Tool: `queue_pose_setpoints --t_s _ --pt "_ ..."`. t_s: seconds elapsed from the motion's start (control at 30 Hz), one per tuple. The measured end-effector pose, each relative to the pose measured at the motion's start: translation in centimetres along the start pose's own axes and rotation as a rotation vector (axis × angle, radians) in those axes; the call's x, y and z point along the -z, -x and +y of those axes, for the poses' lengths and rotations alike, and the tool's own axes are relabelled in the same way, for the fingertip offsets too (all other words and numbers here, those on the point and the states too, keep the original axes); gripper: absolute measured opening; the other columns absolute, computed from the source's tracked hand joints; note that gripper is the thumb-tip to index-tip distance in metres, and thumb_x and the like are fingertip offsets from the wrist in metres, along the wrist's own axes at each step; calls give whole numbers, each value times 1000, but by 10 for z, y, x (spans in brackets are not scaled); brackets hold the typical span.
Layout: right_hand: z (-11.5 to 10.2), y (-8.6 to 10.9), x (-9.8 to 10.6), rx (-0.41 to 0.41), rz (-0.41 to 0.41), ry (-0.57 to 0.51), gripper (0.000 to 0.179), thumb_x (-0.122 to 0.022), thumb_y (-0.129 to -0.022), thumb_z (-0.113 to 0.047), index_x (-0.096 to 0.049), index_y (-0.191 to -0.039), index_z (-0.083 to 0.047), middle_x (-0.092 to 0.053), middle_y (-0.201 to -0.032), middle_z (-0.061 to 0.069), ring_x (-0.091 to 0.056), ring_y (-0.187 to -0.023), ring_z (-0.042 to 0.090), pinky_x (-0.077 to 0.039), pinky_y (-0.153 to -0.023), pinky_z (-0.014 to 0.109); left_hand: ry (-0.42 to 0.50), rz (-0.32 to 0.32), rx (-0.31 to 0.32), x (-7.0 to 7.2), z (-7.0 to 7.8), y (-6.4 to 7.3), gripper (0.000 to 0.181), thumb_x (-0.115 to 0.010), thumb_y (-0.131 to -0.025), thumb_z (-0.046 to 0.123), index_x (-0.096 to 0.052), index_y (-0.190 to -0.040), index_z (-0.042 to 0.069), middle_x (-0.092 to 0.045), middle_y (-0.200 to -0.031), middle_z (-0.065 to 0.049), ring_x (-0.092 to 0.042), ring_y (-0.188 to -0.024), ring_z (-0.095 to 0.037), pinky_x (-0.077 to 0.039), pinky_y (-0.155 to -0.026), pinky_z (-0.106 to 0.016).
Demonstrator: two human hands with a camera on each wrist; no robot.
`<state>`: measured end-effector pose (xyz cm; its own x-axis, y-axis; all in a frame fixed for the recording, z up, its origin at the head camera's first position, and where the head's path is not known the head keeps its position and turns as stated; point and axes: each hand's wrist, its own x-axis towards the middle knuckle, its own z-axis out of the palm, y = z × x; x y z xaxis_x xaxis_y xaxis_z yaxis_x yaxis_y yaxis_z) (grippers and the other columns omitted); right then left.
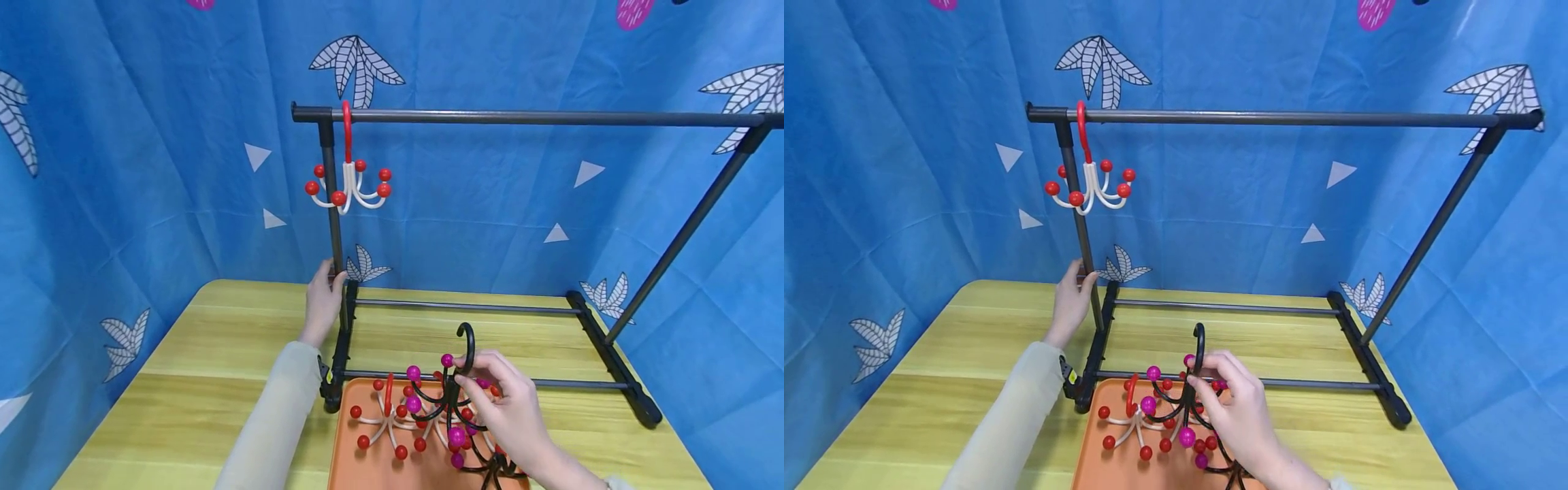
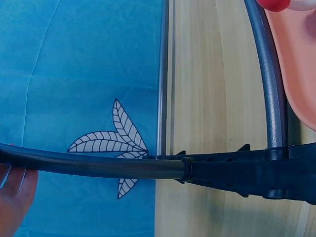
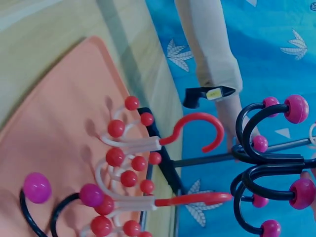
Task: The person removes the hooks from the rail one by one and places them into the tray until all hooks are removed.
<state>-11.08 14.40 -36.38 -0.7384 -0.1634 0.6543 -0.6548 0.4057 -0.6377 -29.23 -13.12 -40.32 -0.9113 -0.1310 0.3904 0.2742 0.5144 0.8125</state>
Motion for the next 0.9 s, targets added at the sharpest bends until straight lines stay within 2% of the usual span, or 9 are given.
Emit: queue_pose_setpoints --t_s 0.1,0.17,0.37,0.6,0.8,0.9 --pt "1 7 -2 -3 8 -11 23 -67 -77 6 -63 -94 -9 -62 -91 3 -60 -77 5 -51 -67 15 -2 -3 1 0 0 1 31 -46 -96 26 -47 -123 12 -56 -106 -10 -55 -97 -25 -48 -72 -41" --pt "1 12 -4 25 13 -10 25 -68 -75 7 -63 -94 -9 -62 -90 4 -60 -79 5 -51 -70 15 1 -6 1 0 0 1 31 -46 -96 25 -47 -123 12 -56 -105 -10 -55 -97 -26 -48 -71 -42" --pt "3 26 -12 124 19 -4 35 -71 -66 16 -63 -92 -7 -63 -88 7 -55 -70 4 -42 -52 10 4 -8 9 0 0 -1 33 -45 -96 29 -46 -124 12 -56 -107 -11 -56 -98 -26 -48 -72 -41" --pt "12 48 -21 19 -6 -53 32 -72 -68 11 -62 -90 -10 -63 -88 4 -59 -77 4 -50 -59 15 -20 -5 9 0 0 1 34 -46 -96 27 -46 -125 10 -56 -107 -12 -56 -98 -27 -49 -72 -42" --pt "23 61 -29 3 -13 -96 35 -72 -66 15 -62 -88 -10 -62 -87 4 -61 -78 6 -52 -61 17 -15 5 12 -1 -2 1 34 -46 -96 28 -46 -125 11 -56 -107 -12 -56 -98 -27 -49 -73 -42" --pt "27 67 -33 -63 -31 -125 35 -72 -66 15 -62 -86 -12 -62 -86 2 -62 -80 7 -54 -62 21 -21 8 10 0 -2 1 34 -46 -96 28 -46 -125 11 -57 -107 -12 -56 -97 -27 -49 -73 -42"
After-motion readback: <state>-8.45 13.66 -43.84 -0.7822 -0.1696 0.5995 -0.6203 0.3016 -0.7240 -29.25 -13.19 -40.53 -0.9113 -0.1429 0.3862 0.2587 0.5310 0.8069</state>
